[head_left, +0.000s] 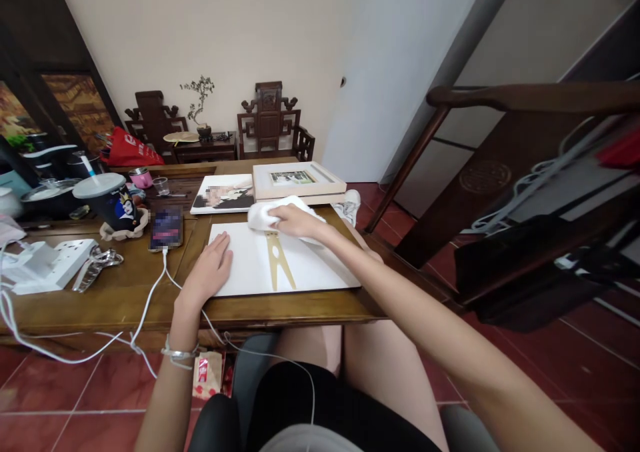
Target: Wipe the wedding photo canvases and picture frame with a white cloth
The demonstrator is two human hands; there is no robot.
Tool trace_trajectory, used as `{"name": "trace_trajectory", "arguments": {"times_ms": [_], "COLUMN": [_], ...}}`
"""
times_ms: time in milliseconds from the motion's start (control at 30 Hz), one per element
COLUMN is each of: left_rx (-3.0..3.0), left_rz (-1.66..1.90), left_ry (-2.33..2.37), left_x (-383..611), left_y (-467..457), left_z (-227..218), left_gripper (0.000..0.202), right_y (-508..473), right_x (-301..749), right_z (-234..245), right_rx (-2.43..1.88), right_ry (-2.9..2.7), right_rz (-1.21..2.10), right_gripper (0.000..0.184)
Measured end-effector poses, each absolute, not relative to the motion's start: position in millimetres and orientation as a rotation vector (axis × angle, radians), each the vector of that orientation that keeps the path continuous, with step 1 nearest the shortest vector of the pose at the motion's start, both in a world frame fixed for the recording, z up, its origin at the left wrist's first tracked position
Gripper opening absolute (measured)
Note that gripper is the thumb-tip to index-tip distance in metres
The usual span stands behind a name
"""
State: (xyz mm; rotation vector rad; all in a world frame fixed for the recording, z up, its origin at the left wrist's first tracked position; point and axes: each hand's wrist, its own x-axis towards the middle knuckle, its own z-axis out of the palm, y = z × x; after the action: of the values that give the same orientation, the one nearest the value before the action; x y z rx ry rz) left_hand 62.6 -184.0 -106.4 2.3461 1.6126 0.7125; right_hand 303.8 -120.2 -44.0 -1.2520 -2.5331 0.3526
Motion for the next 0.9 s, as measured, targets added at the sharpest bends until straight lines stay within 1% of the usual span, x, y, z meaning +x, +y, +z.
{"name": "trace_trajectory", "arguments": {"times_ms": [200, 400, 500, 667, 767, 900], "left_rx": [2.38, 2.384, 2.383, 2.387, 2.411, 2.416], "left_rz": [0.7, 0.698, 0.67, 0.672, 0.674, 0.651], "left_ry": [1.611, 1.623, 1.633, 1.646, 1.633, 1.628], "left_x": [62.0, 62.5, 62.6, 61.9, 61.4, 61.5], "left_y": [-182.3, -182.3, -182.6, -181.1, -181.1, -182.1], "left_z": [-108.0, -107.8, -108.1, -111.4, -111.1, -107.6], "left_gripper": [0.051, 0.05, 0.051, 0.05, 0.05, 0.053], "right_y": [-133.7, -177.5, -219.0, -265.2, -254.2, -201.1], "right_x": [365.3, 379.3, 386.0, 404.0, 402.5, 390.1], "right_z": [-55.4, -60.3, -62.6, -65.2, -66.7, -73.5], "right_rx": [-1.318, -1.314, -1.333, -1.389, -1.337, -1.184], "right_ry": [-2.429, -2.478, -2.526, -2.572, -2.612, -2.633], "right_rz": [0.342, 0.26, 0.233, 0.318, 0.295, 0.164], "right_gripper": [0.013, 0.016, 0.02, 0.035, 0.036, 0.031]}}
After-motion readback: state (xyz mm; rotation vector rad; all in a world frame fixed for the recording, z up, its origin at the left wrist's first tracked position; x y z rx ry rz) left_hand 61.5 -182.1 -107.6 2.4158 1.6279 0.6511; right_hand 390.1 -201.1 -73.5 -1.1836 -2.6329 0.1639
